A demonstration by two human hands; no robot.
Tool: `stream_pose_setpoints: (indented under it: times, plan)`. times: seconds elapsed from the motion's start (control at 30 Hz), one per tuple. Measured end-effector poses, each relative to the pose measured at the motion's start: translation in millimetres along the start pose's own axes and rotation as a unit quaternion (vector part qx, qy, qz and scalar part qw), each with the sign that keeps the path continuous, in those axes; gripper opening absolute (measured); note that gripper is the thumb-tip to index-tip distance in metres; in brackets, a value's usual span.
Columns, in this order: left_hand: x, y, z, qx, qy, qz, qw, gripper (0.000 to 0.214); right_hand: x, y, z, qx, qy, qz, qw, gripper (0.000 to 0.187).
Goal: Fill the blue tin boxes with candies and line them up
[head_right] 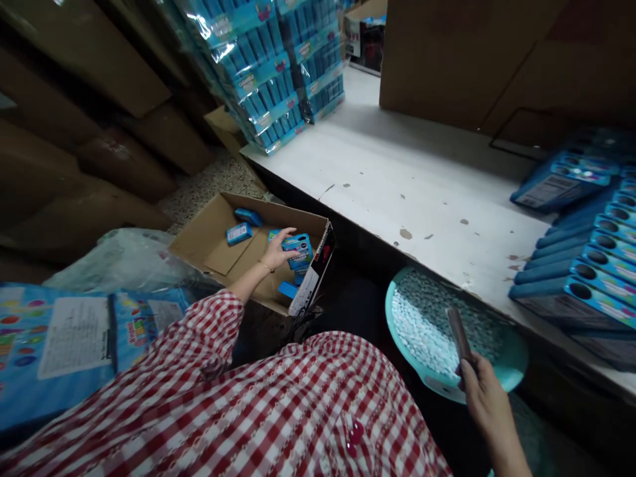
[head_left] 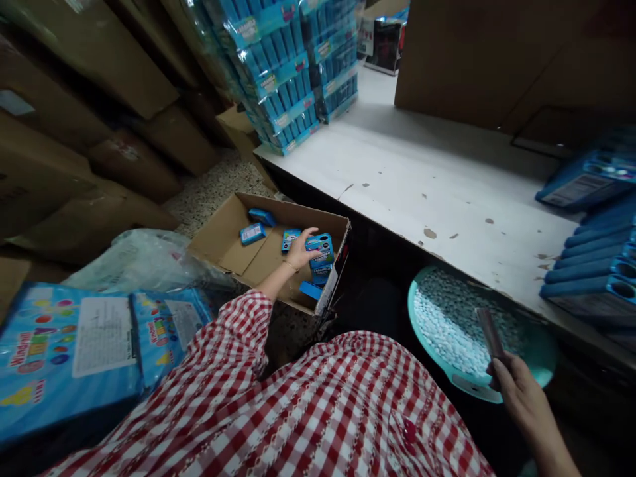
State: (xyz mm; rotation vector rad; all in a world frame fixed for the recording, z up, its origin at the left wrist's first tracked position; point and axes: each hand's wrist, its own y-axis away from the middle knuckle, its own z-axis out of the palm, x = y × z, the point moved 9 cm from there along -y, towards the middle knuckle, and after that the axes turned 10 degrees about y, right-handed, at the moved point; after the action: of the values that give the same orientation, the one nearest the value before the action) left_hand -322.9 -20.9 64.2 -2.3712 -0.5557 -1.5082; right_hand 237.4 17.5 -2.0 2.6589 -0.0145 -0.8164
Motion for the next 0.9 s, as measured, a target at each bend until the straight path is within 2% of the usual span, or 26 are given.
stream_pose_setpoints:
  times: [0.07, 0.1, 0.13, 0.2, 0.27, 0.3, 0.37, 0.43, 0.5, 0.57, 0.63, 0.73, 0.8, 0.9]
  plan:
    - [38, 13, -17.1, 0.062, 0.052, 0.030, 0.996, 0.068, 21, -3, 6, 0.000, 0.032, -0.008, 0.999, 0.042]
    - [55, 20, -17.1, 0.068, 0.079, 0.034, 0.994, 0.068, 27, -4, 8, 0.001, 0.049, -0.021, 0.999, 0.043]
    - [69, 27, -9.2, 0.051, 0.106, 0.030, 0.993, 0.065, 31, -6, 10, 0.000, 0.065, -0.037, 0.997, 0.042]
    - [89, 41, 26.8, -0.031, 0.155, 0.005, 0.987, 0.056, 34, -9, 12, 0.004, 0.097, -0.067, 0.993, 0.042]
    - [100, 59, 77.0, -0.125, 0.172, -0.017, 0.977, 0.051, 38, -12, 9, 0.009, 0.141, -0.067, 0.988, 0.043]
    - [103, 70, 103.0, -0.168, 0.152, -0.017, 0.974, 0.048, 41, -12, 6, 0.011, 0.168, -0.053, 0.984, 0.043]
    - [103, 94, 152.4, -0.254, 0.041, 0.010, 0.966, 0.043, 47, -9, -5, 0.022, 0.216, -0.024, 0.976, 0.043]
    - [99, 124, 195.9, -0.367, -0.099, 0.058, 0.923, 0.039, 50, -2, -18, 0.034, 0.242, -0.009, 0.970, 0.041]
    - [92, 150, 224.8, -0.481, -0.173, 0.097, 0.854, 0.043, 50, 6, -28, 0.034, 0.258, -0.005, 0.966, 0.039]
    - [89, 163, 239.4, -0.576, -0.155, 0.106, 0.796, 0.059, 50, 13, -34, 0.020, 0.279, 0.007, 0.960, 0.038]
    - [88, 160, 246.2, -0.635, -0.108, 0.077, 0.761, 0.071, 50, 18, -37, -0.001, 0.302, 0.022, 0.953, 0.039]
    - [84, 151, 252.3, -0.700, -0.058, 0.021, 0.711, 0.076, 51, 18, -40, -0.032, 0.337, 0.040, 0.940, 0.042]
    - [83, 146, 253.4, -0.718, -0.029, 0.004, 0.695, 0.079, 50, 15, -40, -0.049, 0.360, 0.047, 0.931, 0.042]
    - [79, 142, 249.0, -0.704, -0.021, -0.003, 0.710, 0.087, 40, 3, -30, -0.058, 0.377, 0.057, 0.923, 0.042]
